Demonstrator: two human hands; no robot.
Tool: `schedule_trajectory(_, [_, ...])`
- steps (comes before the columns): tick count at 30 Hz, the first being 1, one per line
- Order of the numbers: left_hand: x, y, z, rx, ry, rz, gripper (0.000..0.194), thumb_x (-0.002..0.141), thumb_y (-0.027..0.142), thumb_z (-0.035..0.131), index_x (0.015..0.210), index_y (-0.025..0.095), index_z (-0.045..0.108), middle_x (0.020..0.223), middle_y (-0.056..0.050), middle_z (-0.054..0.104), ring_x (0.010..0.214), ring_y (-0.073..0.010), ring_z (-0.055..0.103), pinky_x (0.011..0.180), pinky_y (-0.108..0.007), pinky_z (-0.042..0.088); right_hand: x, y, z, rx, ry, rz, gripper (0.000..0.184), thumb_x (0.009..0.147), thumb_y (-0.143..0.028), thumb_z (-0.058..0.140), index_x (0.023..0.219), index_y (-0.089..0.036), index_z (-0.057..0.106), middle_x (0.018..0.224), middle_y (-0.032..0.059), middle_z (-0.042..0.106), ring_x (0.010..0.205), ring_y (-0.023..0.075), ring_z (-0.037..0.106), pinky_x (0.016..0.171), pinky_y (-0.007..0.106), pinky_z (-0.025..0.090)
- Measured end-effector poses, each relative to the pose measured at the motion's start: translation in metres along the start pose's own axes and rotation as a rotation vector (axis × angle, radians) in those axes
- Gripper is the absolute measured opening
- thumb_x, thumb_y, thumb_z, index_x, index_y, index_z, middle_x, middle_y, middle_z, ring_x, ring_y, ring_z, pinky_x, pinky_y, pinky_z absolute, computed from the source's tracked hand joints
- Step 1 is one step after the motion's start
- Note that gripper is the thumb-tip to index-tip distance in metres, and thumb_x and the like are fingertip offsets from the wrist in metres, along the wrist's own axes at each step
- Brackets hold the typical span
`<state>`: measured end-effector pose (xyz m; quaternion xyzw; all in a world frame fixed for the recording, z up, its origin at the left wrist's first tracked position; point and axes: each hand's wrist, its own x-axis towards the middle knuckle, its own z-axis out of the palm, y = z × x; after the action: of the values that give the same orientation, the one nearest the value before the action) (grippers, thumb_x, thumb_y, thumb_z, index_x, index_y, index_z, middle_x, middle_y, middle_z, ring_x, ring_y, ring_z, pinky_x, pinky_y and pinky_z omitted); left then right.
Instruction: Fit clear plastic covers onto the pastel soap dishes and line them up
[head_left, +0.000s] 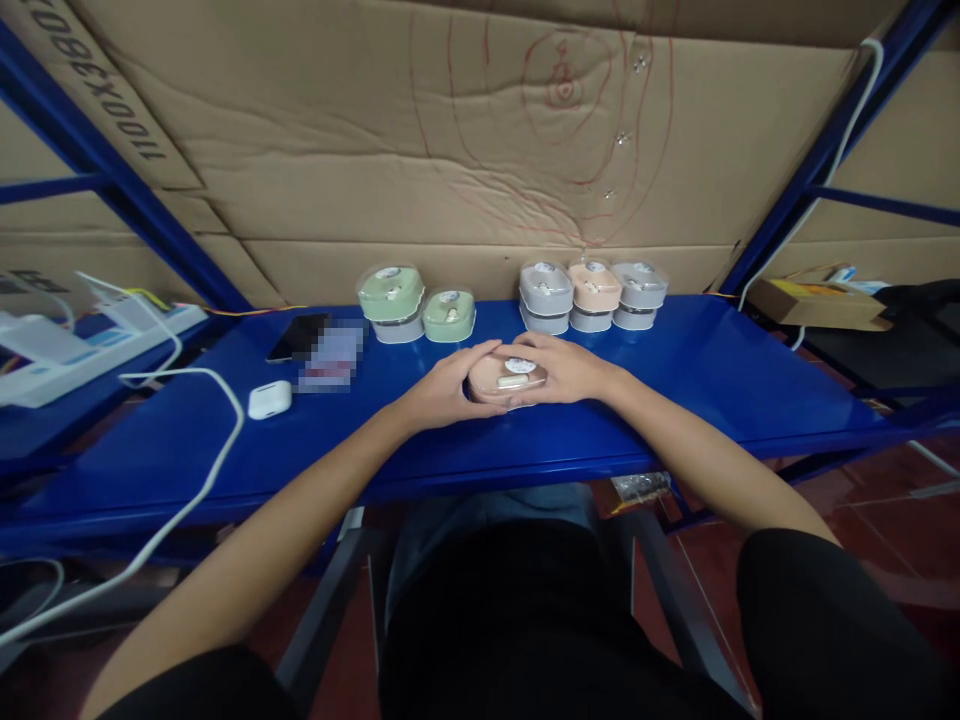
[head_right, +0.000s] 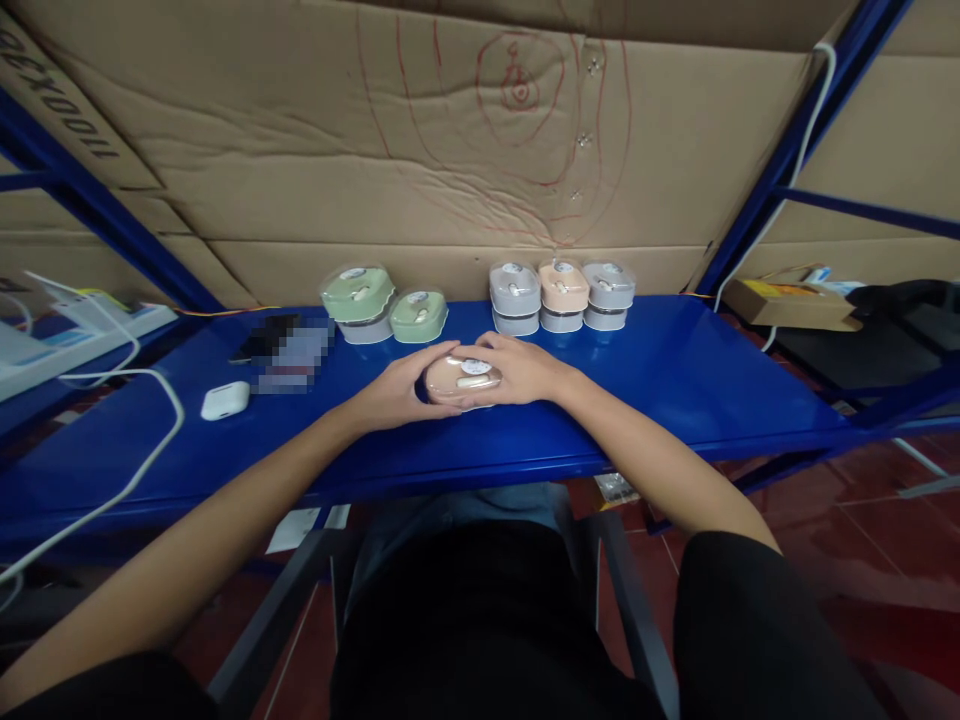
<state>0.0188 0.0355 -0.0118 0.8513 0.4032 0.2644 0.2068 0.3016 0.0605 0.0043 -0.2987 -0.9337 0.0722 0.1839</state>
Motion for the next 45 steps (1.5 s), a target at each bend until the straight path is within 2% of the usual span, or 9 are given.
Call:
schedule_trajectory(4, [-0.012, 0.016, 0.004, 0.306, 0.088, -0.164, 0.106, 0.086, 0.071, 0.087, 0.17, 0.019, 0.049, 0.149, -0.024, 0.07, 0.142, -0.0496, 0.065, 0.12, -0.061, 0.054, -0.005, 0.006, -0.013, -0.061, 0.199, 0.117, 0.082, 0.095, -0.077, 0.076, 0.154, -0.02, 0.068, 0.148, 0.021, 0.069, 0.133, 0.0424, 0.068, 0.111, 0.058, 0.058])
schedule_trajectory(8, [-0.016, 0.034, 0.015, 0.591, 0.174, -0.341, 0.103, 0.094, 0.077, 0.077, 0.164, 0.006, 0.051, 0.129, -0.033, 0.073, 0.123, -0.0546, 0.072, 0.097, -0.055, 0.062, -0.011, 0.014, -0.031, -0.103, 0.35, 0.212, 0.059, 0.106, -0.068, 0.062, 0.128, -0.017, 0.08, 0.12, 0.0171, 0.078, 0.106, 0.0342, 0.073, 0.098, 0.05, 0.058])
schedule_trajectory(11, [0.001, 0.04, 0.02, 0.633, 0.139, -0.395, 0.098, 0.1, 0.072, 0.072, 0.16, -0.001, 0.049, 0.127, -0.037, 0.073, 0.115, -0.0545, 0.075, 0.09, -0.053, 0.063, -0.013, 0.024, -0.039, -0.095, 0.398, 0.255, 0.054, 0.107, -0.064, 0.057, 0.116, -0.017, 0.081, 0.108, 0.0146, 0.079, 0.093, 0.0295, 0.071, 0.09, 0.046, 0.056])
schedule_trajectory(19, [0.074, 0.028, 0.023, 0.506, 0.087, -0.364, 0.068, 0.106, 0.03, 0.067, 0.162, -0.003, 0.044, 0.139, -0.037, 0.07, 0.128, -0.0491, 0.074, 0.107, -0.055, 0.06, -0.012, 0.028, -0.045, -0.096, 0.387, 0.255, 0.05, 0.107, -0.058, 0.055, 0.105, -0.016, 0.081, 0.1, 0.0149, 0.081, 0.087, 0.0279, 0.07, 0.084, 0.043, 0.052])
schedule_trajectory(25, [0.094, 0.018, 0.02, 0.502, 0.172, -0.318, 0.068, 0.103, 0.011, 0.053, 0.167, -0.006, 0.037, 0.153, -0.039, 0.059, 0.149, -0.0507, 0.056, 0.121, -0.062, 0.048, -0.008, 0.024, -0.044, -0.098, 0.333, 0.25, 0.047, 0.108, -0.059, 0.056, 0.1, -0.019, 0.08, 0.098, 0.0123, 0.08, 0.083, 0.0265, 0.069, 0.081, 0.041, 0.049])
schedule_trajectory(30, [0.088, 0.001, -0.002, 0.662, 0.237, -0.196, 0.072, 0.099, 0.023, 0.067, 0.165, 0.003, 0.048, 0.165, -0.035, 0.05, 0.158, -0.0536, 0.042, 0.129, -0.067, 0.037, -0.006, 0.023, -0.042, -0.106, 0.336, 0.231, 0.047, 0.108, -0.058, 0.055, 0.099, -0.019, 0.079, 0.097, 0.0115, 0.081, 0.083, 0.0259, 0.069, 0.079, 0.041, 0.048])
schedule_trajectory(35, [0.077, -0.006, -0.013, 0.751, 0.132, -0.362, 0.072, 0.104, 0.043, 0.069, 0.166, 0.011, 0.05, 0.174, -0.032, 0.045, 0.162, -0.0532, 0.038, 0.131, -0.067, 0.032, -0.007, 0.024, -0.039, -0.104, 0.306, 0.229, 0.044, 0.109, -0.056, 0.056, 0.1, -0.019, 0.079, 0.097, 0.0113, 0.081, 0.083, 0.0249, 0.069, 0.077, 0.038, 0.047])
schedule_trajectory(41, [0.037, 0.029, 0.003, 0.803, 0.23, -0.459, 0.061, 0.104, 0.045, 0.066, 0.153, 0.011, 0.059, 0.158, -0.032, 0.058, 0.149, -0.0542, 0.051, 0.127, -0.073, 0.034, -0.01, 0.024, -0.037, -0.062, 0.31, 0.23, 0.044, 0.109, -0.056, 0.059, 0.099, -0.019, 0.079, 0.096, 0.0107, 0.082, 0.082, 0.0238, 0.069, 0.079, 0.038, 0.049])
schedule_trajectory(45, [-0.003, 0.054, 0.007, 0.779, 0.335, -0.485, 0.076, 0.1, 0.057, 0.071, 0.154, 0.007, 0.055, 0.156, -0.036, 0.057, 0.147, -0.0591, 0.051, 0.117, -0.073, 0.047, -0.007, 0.012, -0.03, -0.003, 0.323, 0.147, 0.046, 0.108, -0.059, 0.06, 0.107, -0.018, 0.08, 0.1, 0.0114, 0.08, 0.087, 0.0254, 0.072, 0.084, 0.04, 0.055])
